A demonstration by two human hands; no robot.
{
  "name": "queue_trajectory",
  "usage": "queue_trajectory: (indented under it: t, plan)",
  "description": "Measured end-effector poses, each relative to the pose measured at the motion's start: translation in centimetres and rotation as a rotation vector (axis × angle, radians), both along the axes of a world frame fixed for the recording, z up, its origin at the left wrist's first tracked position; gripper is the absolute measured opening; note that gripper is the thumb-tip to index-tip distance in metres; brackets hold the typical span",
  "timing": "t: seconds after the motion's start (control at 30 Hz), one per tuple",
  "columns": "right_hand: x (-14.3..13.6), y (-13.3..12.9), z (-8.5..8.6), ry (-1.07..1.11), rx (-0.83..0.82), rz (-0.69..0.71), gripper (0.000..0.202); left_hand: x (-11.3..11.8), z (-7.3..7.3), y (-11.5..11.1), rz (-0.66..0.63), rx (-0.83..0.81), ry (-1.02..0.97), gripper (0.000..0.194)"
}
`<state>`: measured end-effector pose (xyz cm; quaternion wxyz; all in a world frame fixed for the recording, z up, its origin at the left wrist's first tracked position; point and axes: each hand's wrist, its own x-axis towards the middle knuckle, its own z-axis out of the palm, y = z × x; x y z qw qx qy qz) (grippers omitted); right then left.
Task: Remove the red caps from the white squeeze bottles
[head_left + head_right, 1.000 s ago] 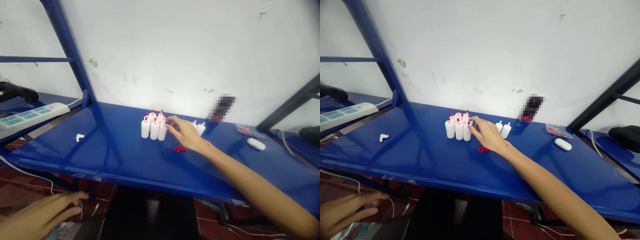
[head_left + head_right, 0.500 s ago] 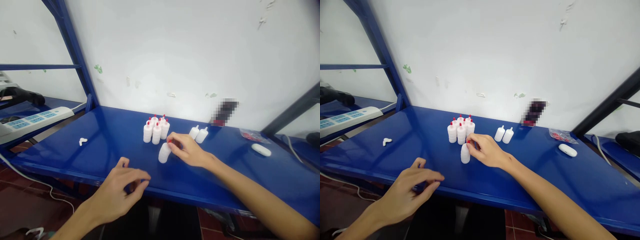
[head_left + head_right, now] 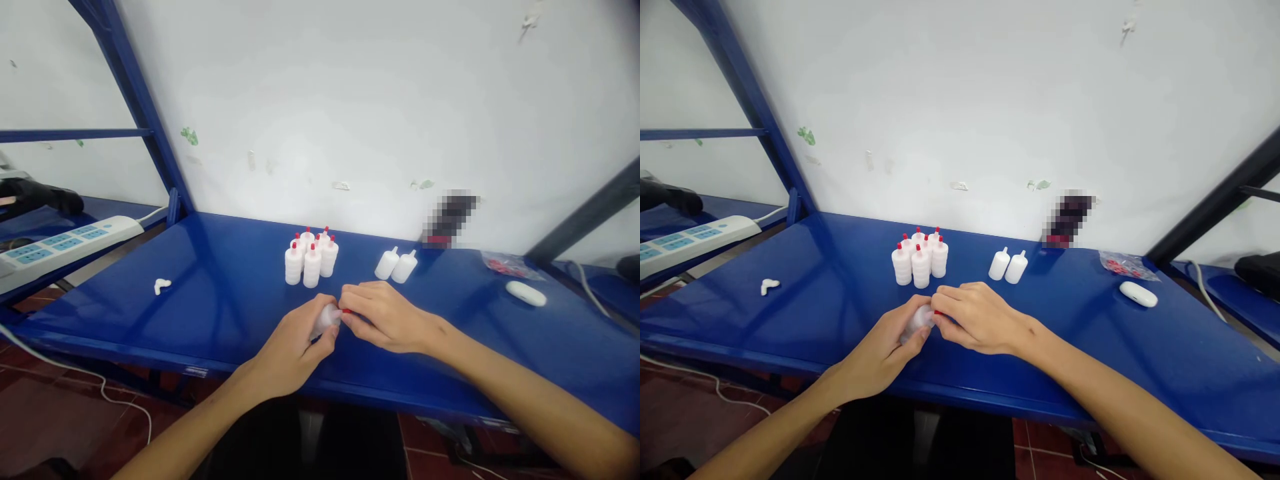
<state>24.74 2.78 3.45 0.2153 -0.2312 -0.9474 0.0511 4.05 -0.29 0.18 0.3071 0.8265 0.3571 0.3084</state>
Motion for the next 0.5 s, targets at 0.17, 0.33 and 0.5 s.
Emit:
queue_trajectory:
  t: [0.17, 0.33, 0.5]
  plan:
    - [2.0, 0.0, -1.5, 0.128, -0.388, -0.062, 0.035, -0.5, -0.9, 0.5, 0.146, 0.343, 0.302, 0.024]
    - [5.9, 1.9, -1.7, 0.215, -0.415, -0.278, 0.030, -2.8, -0.4, 0.1, 0.094, 0.238, 0.226, 0.019]
    - [7.6, 2.8, -1.8, -0.168, -0.302, -0.400, 0.015, -3.9, -0.3, 0.0, 0.022, 0.134, 0.113, 0.019]
